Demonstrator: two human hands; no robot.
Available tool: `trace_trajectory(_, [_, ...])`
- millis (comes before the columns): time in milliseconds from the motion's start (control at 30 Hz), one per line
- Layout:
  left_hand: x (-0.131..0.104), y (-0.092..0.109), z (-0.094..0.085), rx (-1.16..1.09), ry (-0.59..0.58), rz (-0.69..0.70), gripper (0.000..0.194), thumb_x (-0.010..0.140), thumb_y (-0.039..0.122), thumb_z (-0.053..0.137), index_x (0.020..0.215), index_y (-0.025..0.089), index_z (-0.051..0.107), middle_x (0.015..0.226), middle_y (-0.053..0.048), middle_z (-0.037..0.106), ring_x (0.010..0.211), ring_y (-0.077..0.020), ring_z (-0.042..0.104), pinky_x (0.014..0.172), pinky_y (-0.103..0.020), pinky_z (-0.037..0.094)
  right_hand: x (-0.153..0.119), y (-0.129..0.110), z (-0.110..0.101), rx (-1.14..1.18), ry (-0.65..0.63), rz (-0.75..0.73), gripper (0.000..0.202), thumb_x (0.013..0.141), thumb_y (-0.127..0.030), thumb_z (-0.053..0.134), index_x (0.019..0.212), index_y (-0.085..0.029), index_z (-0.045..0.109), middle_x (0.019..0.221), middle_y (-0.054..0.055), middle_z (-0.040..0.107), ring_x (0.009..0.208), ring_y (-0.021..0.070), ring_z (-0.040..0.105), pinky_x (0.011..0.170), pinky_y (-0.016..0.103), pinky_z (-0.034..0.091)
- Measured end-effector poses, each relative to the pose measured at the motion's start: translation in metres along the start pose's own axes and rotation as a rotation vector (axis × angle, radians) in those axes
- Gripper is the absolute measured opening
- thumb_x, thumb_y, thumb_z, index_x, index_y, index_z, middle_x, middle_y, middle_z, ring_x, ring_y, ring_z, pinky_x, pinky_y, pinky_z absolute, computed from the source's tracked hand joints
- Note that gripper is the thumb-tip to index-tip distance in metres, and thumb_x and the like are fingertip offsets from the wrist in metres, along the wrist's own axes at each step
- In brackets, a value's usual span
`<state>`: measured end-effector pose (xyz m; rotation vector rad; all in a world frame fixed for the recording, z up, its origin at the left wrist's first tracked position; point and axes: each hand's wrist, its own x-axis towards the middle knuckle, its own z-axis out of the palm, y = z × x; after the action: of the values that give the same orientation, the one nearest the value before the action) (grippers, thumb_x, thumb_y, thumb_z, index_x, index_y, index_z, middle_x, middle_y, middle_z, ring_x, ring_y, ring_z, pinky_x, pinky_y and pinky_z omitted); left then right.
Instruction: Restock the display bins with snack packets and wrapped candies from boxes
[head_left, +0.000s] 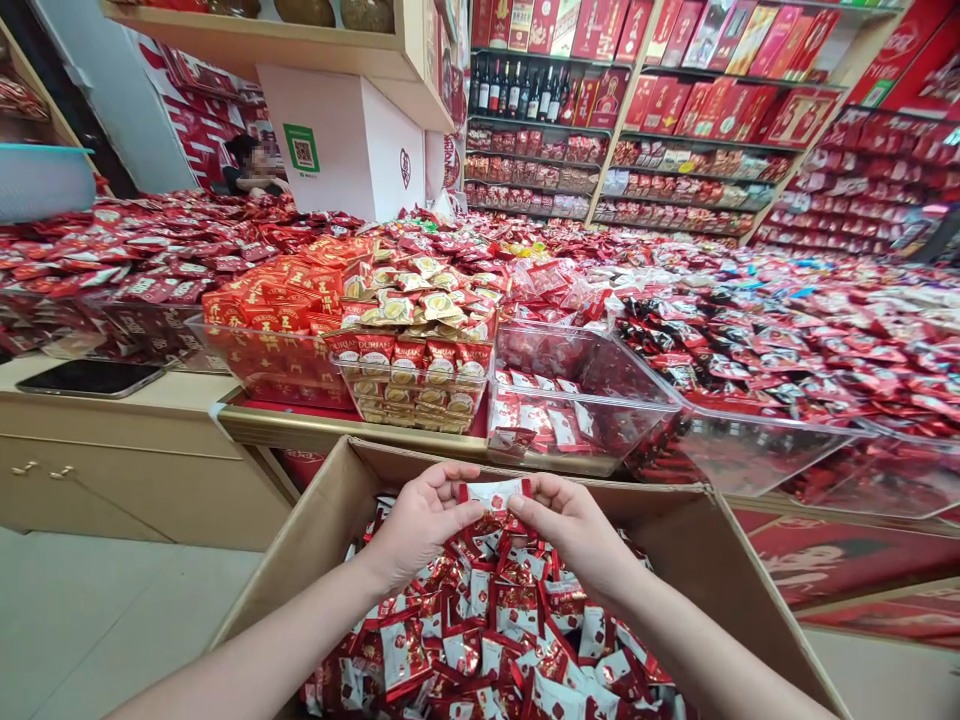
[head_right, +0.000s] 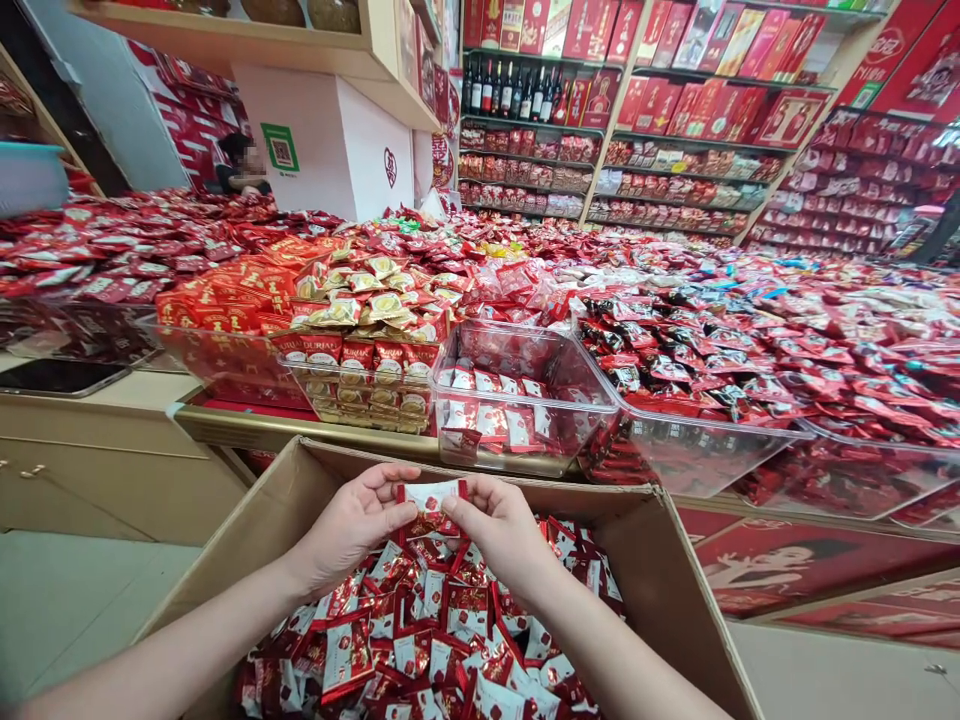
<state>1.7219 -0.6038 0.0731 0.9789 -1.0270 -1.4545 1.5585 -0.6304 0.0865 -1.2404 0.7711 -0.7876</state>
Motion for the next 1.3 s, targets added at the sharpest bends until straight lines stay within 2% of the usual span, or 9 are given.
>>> trace_trajectory(167, [-0.002,0.004,-0.006,-0.134,0.052,-0.080,0.020,0.074,0.032,0.051,0.087,0.018,0.053,0.064,0.001,0.058,0.058,-0.0093,0.055,0.056,-0.022,0.042,-0.007,-0.026,0.000,-0.173,0.072,-0.142,0.019,0.070,-0.034,0.055,0.075,-0.016,0.056,0.066,0.001,0.057,0.058,0.0101,0.050,0.053,0.023,0.043])
trace_trajectory(333, [-0.002,0.002,-0.012,-0.091,0.045,-0.148,0.019,0.074,0.032,0.051,0.087,0.018,0.053,0.065,0.002,0.057,0.057,-0.0078,0.053,0.056,-0.020,0.039,-0.008,-0.104,-0.011,-0.583,0.349,-0.643,0.018,0.072,-0.029,0.052,0.088,-0.024,0.058,0.080,0.002,0.060,0.068,0.0131,0.053,0.062,0.027,0.043])
trace_trajectory(400, [-0.001,-0.001,-0.012,-0.061,0.037,-0.174,0.018,0.073,0.030,0.052,0.087,0.018,0.053,0.065,0.002,0.057,0.057,-0.0075,0.052,0.057,-0.021,0.039,0.006,-0.130,-0.022,-0.748,0.412,-0.724,0.019,0.073,-0.030,0.050,0.088,-0.024,0.059,0.077,0.002,0.060,0.065,0.0132,0.052,0.060,0.027,0.041])
trace_trajectory(500, [0.000,-0.006,-0.012,-0.017,0.003,-0.201,0.019,0.072,0.028,0.053,0.087,0.018,0.051,0.065,0.001,0.057,0.056,-0.0085,0.052,0.058,-0.023,0.040,0.038,-0.148,-0.038,-0.984,0.239,-0.579,0.022,0.073,-0.033,0.048,0.081,-0.019,0.062,0.064,0.001,0.058,0.055,0.0112,0.047,0.052,0.025,0.037])
trace_trajectory(600, [-0.001,-0.009,-0.013,0.015,-0.034,-0.214,0.020,0.071,0.027,0.055,0.087,0.017,0.050,0.065,0.001,0.057,0.056,-0.0088,0.052,0.058,-0.024,0.040,0.068,-0.146,-0.049,-1.170,0.010,-0.370,0.023,0.072,-0.033,0.047,0.074,-0.017,0.063,0.057,0.000,0.056,0.050,0.0099,0.044,0.050,0.024,0.034])
trace_trajectory(833, [0.001,-0.011,-0.014,0.060,-0.022,-0.240,0.025,0.066,0.030,0.058,0.087,0.016,0.051,0.064,0.001,0.057,0.055,-0.0090,0.052,0.055,-0.024,0.040,0.100,-0.129,-0.047,-1.340,-0.235,-0.213,0.019,0.067,-0.025,0.048,0.074,-0.017,0.064,0.063,-0.001,0.061,0.055,0.0106,0.048,0.054,0.023,0.035])
trace_trajectory(1000, [0.005,-0.015,-0.014,0.098,-0.012,-0.266,0.029,0.063,0.033,0.059,0.085,0.015,0.052,0.063,0.000,0.058,0.053,-0.0093,0.052,0.055,-0.025,0.040,0.106,-0.123,-0.039,-1.271,-0.303,-0.097,0.016,0.063,-0.022,0.050,0.066,-0.016,0.065,0.059,-0.002,0.061,0.052,0.0090,0.048,0.052,0.021,0.036])
trace_trajectory(1167, [0.003,-0.016,-0.015,0.106,-0.096,-0.246,0.023,0.067,0.029,0.057,0.086,0.017,0.052,0.067,0.000,0.058,0.055,-0.0091,0.053,0.056,-0.024,0.040,0.111,-0.118,-0.035,-1.047,-0.312,0.099,0.008,0.054,-0.025,0.062,0.058,-0.017,0.065,0.048,-0.002,0.058,0.042,0.0081,0.046,0.042,0.021,0.036])
trace_trajectory(1300, [0.002,-0.015,-0.014,0.128,-0.119,-0.244,0.021,0.067,0.027,0.058,0.084,0.016,0.053,0.066,0.000,0.059,0.055,-0.0095,0.053,0.055,-0.024,0.040,0.116,-0.111,-0.034,-0.947,-0.385,0.234,0.017,0.048,-0.030,0.068,0.057,-0.016,0.063,0.048,0.000,0.058,0.041,0.0088,0.047,0.042,0.022,0.038])
